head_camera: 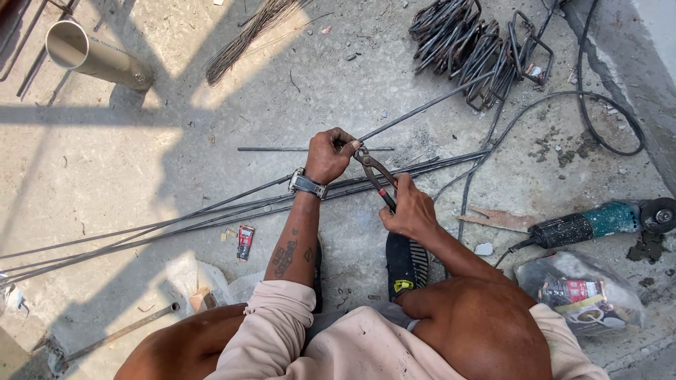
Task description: The person cuts metal rods with an angle grinder, aligns them together, and ties the rods with wire using pliers.
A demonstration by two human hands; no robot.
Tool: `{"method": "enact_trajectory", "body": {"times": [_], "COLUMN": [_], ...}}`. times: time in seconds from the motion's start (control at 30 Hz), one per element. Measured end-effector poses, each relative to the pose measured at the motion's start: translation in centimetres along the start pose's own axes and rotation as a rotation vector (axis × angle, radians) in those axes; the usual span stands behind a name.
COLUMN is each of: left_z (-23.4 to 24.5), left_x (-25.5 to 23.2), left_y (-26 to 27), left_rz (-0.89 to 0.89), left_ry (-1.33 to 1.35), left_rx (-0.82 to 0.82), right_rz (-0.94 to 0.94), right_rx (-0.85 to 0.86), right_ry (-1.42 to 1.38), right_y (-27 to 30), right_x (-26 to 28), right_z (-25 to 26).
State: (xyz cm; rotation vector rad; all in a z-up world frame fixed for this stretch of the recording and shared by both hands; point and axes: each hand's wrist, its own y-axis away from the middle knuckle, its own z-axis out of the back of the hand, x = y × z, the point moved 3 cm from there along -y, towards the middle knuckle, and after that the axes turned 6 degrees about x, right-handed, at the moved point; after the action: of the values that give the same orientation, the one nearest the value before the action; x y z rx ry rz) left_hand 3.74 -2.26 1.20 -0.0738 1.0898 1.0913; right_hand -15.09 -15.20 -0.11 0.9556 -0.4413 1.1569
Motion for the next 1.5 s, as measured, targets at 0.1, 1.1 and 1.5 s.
{"method": "enact_trajectory", "body": {"times": [0.1,1.1,1.5], "left_z": [0.1,-1.0,-1.3], "left_x": [-0.3,0.3,-0.3], "left_y": [0.0,0.1,0.7], "left_rz": [-0.038,-0.133,-0.112], "left_ry": [0.004,0.022,-0.034], "left_rx": [-0.029,-0.055,-0.057], "right_rz": [0.082,0.010,-0.019], "right_rx": [-0.209,0.554,1.047], "right_ry": [0.312,-1.216,-1.955], "right_y": [0.2,-1.2,0.8], "right_x": [0.9,-5.3,-3.9], "right_z": [-0.3,-4.9,-7.8]}}
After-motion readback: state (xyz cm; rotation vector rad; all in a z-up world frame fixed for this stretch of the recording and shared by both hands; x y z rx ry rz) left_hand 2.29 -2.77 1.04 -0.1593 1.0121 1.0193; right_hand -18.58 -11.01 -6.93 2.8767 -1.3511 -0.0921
